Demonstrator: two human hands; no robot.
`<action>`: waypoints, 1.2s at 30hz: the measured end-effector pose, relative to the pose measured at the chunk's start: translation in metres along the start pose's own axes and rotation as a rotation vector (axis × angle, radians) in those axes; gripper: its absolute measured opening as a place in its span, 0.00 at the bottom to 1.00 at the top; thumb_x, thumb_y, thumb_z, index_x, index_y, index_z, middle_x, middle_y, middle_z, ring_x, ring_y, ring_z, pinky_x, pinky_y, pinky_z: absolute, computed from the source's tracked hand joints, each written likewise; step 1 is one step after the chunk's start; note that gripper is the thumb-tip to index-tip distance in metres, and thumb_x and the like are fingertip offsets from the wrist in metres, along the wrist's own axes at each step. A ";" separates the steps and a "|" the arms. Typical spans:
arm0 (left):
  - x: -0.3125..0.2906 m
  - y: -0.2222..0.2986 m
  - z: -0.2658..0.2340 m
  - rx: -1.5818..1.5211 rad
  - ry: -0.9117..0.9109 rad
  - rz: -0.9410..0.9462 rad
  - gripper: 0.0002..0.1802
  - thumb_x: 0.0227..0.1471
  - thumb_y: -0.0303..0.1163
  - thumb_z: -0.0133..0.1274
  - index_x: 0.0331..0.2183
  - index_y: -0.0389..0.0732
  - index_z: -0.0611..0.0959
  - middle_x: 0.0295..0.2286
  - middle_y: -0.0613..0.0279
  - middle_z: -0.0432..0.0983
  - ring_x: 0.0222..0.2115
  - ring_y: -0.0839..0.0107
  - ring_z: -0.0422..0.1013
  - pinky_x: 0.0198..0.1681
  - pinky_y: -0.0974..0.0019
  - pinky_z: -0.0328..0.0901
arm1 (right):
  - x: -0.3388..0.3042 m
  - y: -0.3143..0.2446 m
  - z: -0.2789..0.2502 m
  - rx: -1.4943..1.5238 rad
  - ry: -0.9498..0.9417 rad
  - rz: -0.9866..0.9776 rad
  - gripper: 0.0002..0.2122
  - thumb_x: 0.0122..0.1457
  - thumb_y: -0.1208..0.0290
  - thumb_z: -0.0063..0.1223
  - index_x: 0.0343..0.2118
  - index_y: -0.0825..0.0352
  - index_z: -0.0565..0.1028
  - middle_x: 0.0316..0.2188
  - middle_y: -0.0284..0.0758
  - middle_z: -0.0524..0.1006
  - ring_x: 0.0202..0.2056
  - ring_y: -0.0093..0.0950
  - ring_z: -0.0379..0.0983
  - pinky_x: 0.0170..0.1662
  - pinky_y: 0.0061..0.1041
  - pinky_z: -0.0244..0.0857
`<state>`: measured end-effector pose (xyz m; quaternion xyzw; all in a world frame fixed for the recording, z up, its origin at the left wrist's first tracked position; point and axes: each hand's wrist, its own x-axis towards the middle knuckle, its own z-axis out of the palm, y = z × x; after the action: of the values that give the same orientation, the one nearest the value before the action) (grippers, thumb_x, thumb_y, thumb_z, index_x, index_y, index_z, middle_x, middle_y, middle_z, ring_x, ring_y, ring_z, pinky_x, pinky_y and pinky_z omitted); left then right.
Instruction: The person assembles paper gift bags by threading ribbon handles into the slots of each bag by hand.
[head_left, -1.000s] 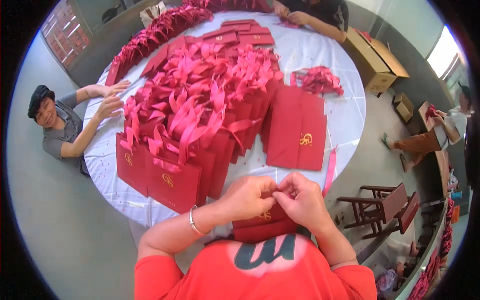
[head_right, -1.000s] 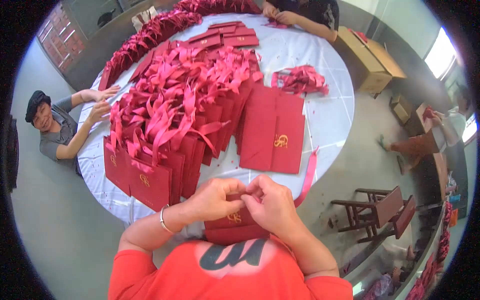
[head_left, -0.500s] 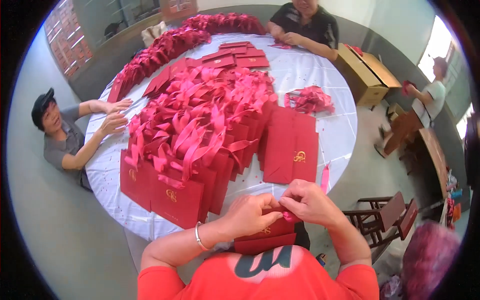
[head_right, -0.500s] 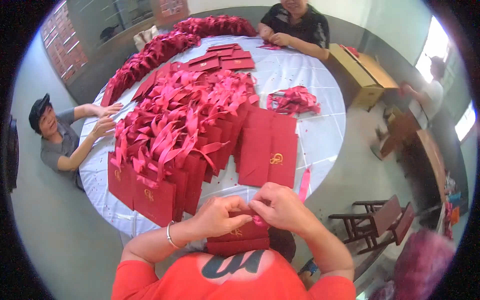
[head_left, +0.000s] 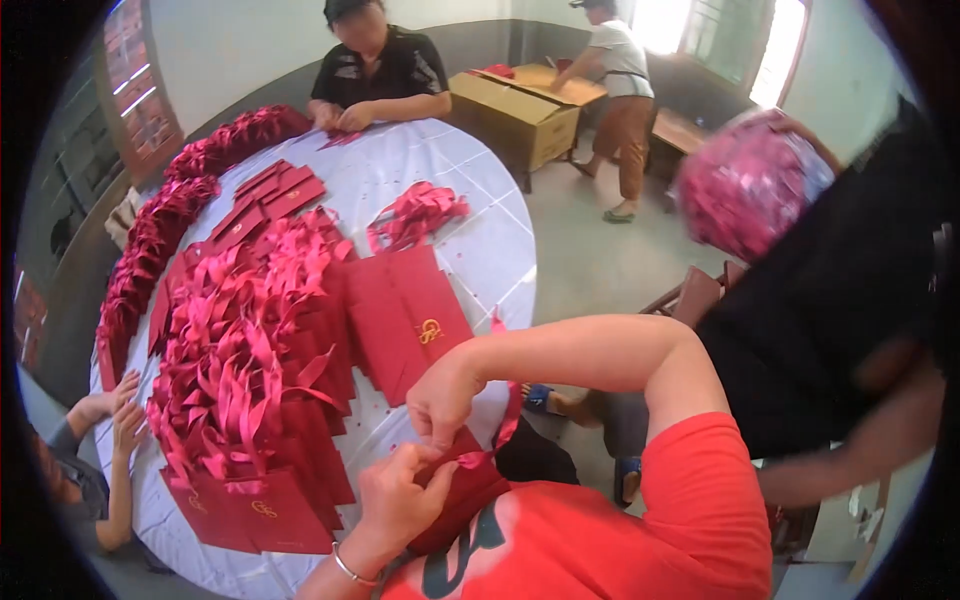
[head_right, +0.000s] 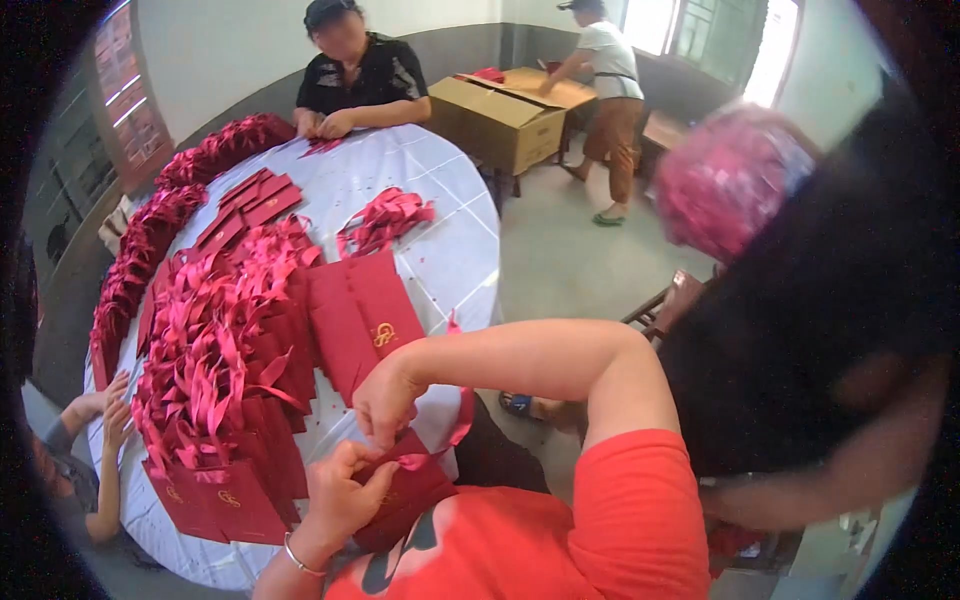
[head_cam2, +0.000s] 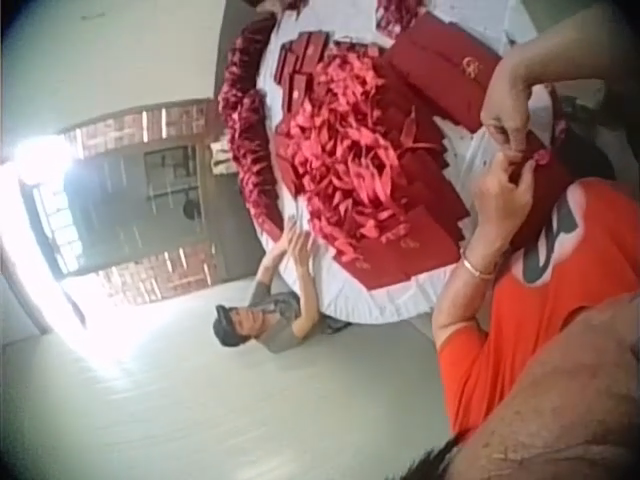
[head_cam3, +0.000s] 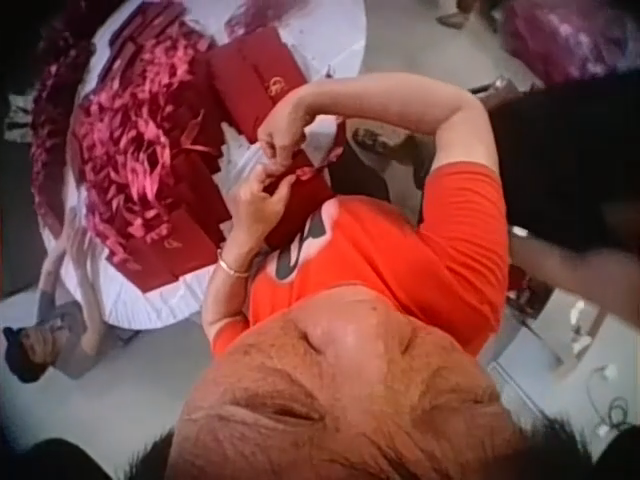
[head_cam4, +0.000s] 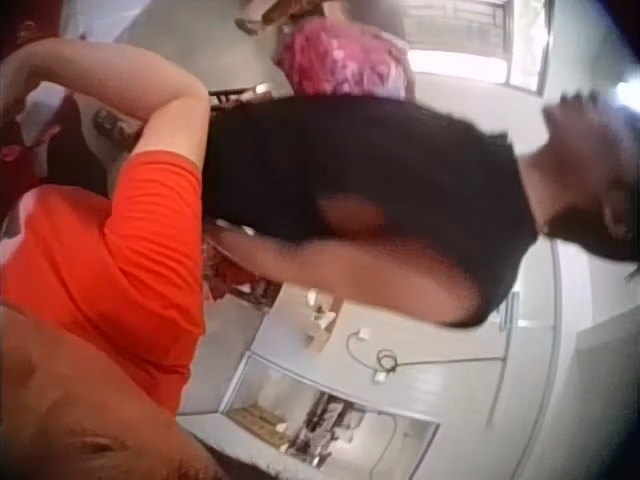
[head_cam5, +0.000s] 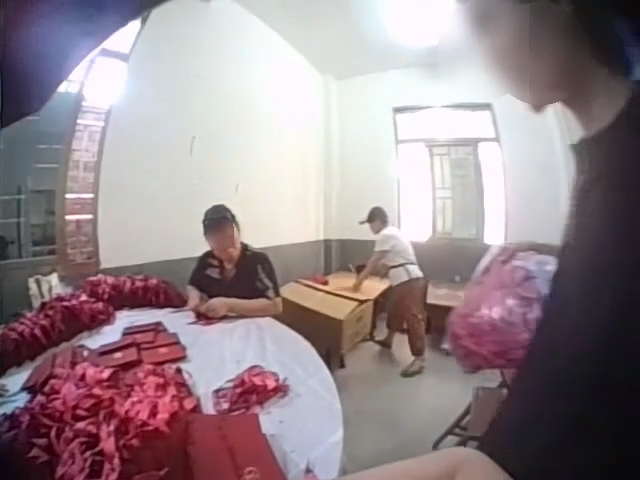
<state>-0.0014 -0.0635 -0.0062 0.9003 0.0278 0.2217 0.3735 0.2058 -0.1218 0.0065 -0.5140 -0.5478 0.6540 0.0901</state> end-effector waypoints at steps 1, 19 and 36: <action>0.000 0.001 -0.001 -0.008 -0.004 0.004 0.13 0.41 0.34 0.68 0.27 0.43 0.80 0.20 0.58 0.79 0.21 0.58 0.77 0.23 0.60 0.69 | 0.002 0.001 0.002 0.100 0.005 0.002 0.08 0.53 0.69 0.58 0.20 0.64 0.78 0.13 0.21 0.65 0.17 0.16 0.57 0.21 0.22 0.49; 0.010 -0.011 -0.005 -0.171 -0.153 -0.216 0.13 0.46 0.33 0.65 0.29 0.37 0.78 0.21 0.55 0.80 0.23 0.68 0.78 0.27 0.66 0.68 | -0.006 0.020 0.008 0.121 1.179 -0.169 0.09 0.61 0.69 0.55 0.31 0.71 0.79 0.25 0.28 0.77 0.26 0.14 0.68 0.29 0.19 0.63; 0.015 -0.025 0.005 -0.130 -0.261 -0.388 0.13 0.50 0.37 0.59 0.37 0.43 0.84 0.30 0.55 0.82 0.33 0.61 0.80 0.36 0.61 0.71 | -0.066 0.017 0.118 -0.601 1.254 -0.333 0.09 0.46 0.70 0.67 0.27 0.67 0.78 0.33 0.38 0.78 0.37 0.39 0.74 0.42 0.35 0.67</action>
<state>0.0171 -0.0457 -0.0202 0.8731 0.1376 0.0290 0.4668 0.1528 -0.2469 0.0152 -0.7054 -0.6203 0.0337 0.3413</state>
